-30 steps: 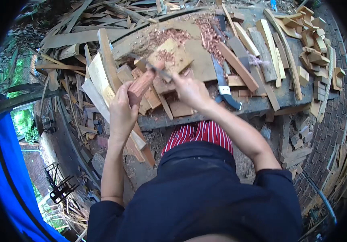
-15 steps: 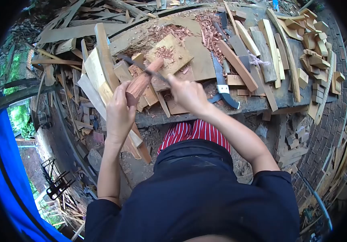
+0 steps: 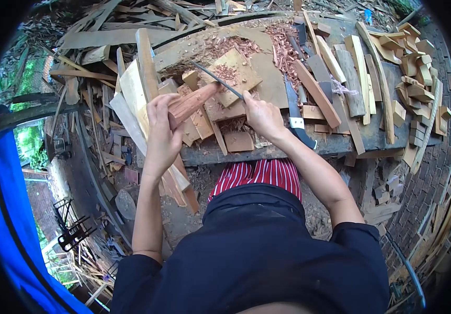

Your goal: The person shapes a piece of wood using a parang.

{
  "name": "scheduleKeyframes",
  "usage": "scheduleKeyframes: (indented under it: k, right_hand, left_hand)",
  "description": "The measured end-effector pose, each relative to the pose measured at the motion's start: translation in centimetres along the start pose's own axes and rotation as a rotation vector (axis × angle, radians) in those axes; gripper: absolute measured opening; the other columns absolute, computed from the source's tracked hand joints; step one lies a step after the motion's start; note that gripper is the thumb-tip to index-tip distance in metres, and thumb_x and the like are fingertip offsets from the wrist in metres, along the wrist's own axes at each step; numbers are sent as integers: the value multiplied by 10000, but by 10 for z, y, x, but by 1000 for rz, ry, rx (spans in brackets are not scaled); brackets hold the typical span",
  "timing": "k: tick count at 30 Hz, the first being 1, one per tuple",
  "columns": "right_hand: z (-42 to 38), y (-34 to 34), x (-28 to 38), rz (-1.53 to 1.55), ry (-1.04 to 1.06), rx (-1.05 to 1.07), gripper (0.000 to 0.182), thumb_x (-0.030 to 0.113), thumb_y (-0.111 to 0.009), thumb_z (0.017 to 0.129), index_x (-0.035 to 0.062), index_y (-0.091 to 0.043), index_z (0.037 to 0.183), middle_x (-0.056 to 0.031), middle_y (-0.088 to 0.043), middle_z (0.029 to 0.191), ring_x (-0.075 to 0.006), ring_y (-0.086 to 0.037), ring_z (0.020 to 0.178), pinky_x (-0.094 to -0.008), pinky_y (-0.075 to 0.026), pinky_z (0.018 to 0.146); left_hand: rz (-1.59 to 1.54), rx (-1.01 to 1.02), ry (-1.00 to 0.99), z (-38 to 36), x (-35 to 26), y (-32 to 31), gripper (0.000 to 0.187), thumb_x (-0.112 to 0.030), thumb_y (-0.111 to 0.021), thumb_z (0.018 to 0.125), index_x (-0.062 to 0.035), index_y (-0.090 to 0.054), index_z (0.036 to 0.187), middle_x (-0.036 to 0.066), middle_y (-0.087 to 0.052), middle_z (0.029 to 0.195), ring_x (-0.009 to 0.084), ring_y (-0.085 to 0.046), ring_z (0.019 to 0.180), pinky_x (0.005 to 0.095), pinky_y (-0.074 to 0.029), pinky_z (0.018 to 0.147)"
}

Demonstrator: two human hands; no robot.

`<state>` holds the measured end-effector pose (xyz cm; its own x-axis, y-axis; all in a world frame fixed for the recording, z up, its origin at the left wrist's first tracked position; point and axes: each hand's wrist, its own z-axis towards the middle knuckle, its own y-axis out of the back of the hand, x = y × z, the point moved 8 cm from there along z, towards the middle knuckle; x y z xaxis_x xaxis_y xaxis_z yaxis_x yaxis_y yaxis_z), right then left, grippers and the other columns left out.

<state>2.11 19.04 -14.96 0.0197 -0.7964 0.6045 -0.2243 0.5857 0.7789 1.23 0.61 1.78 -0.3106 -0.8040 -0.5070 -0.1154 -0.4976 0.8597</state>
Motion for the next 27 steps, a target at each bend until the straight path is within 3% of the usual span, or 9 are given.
scheduleKeyframes:
  k: [4,8,12,14,19,20,21,24,27]
  right_hand:
    - [3,-5,-7,53,-30,-9,245,224,-441,940,65,-456,1126,-258,-625,716,-449,-623,687,-562,-476,587]
    - [-4,7,12,-6,-16,50,296,88,-446,852,66,-453,1147,-221,-645,702,-389,-658,658,-522,-506,546]
    - [-28,50,79,53,166,46,208,78,-480,841,69,-459,1047,-178,-626,608,-370,-651,587,-490,-503,488]
    - [-43,69,103,79,312,-54,201,125,-496,891,73,-460,1083,-169,-585,548,-362,-613,507,-499,-468,445]
    - [-11,38,43,30,168,-78,167,120,-475,897,65,-460,1054,-179,-590,563,-370,-624,542,-486,-483,446]
    - [-8,38,41,21,175,-88,167,120,-475,897,65,-460,1054,-179,-590,563,-370,-624,542,-486,-483,446]
    - [-13,50,53,46,194,-76,174,119,-482,892,62,-459,1055,-183,-591,565,-378,-622,544,-493,-483,454]
    - [-45,76,90,104,236,10,201,100,-508,867,54,-462,1057,-206,-588,571,-402,-617,560,-512,-485,488]
    - [-33,56,62,141,142,6,189,101,-486,880,50,-462,1061,-215,-591,591,-412,-617,581,-518,-481,495]
  left_hand:
    - [-236,87,146,-1,10,-5,666,-75,-635,835,-52,-306,1414,174,-415,1306,247,-417,1219,372,-342,1038]
    - [-321,-239,280,-10,22,-2,772,-88,-701,812,-35,-254,1439,162,-585,1166,221,-596,1040,339,-483,888]
    - [-32,-186,163,-6,12,-1,589,-93,-747,769,39,-450,1260,150,-653,1049,187,-641,956,301,-507,826]
    - [-143,-180,260,-5,12,1,496,-106,-759,757,28,-517,1169,141,-654,1053,191,-647,944,300,-505,816]
    - [-112,-135,270,-10,3,-4,500,-107,-777,735,11,-532,1154,151,-663,990,199,-657,914,302,-506,798]
    - [-99,-157,241,-5,0,-5,508,-108,-780,731,13,-530,1156,159,-663,988,199,-659,913,302,-507,794]
    - [-51,-214,144,-1,-11,-1,478,-122,-779,725,11,-545,1119,192,-674,919,301,-682,867,348,-531,739]
    - [-110,-107,288,2,-8,-8,490,-121,-779,726,10,-543,1135,191,-670,940,302,-681,873,351,-530,740]
    - [-54,-149,179,1,-10,-8,488,-127,-781,725,11,-547,1130,195,-668,922,306,-682,860,361,-529,726]
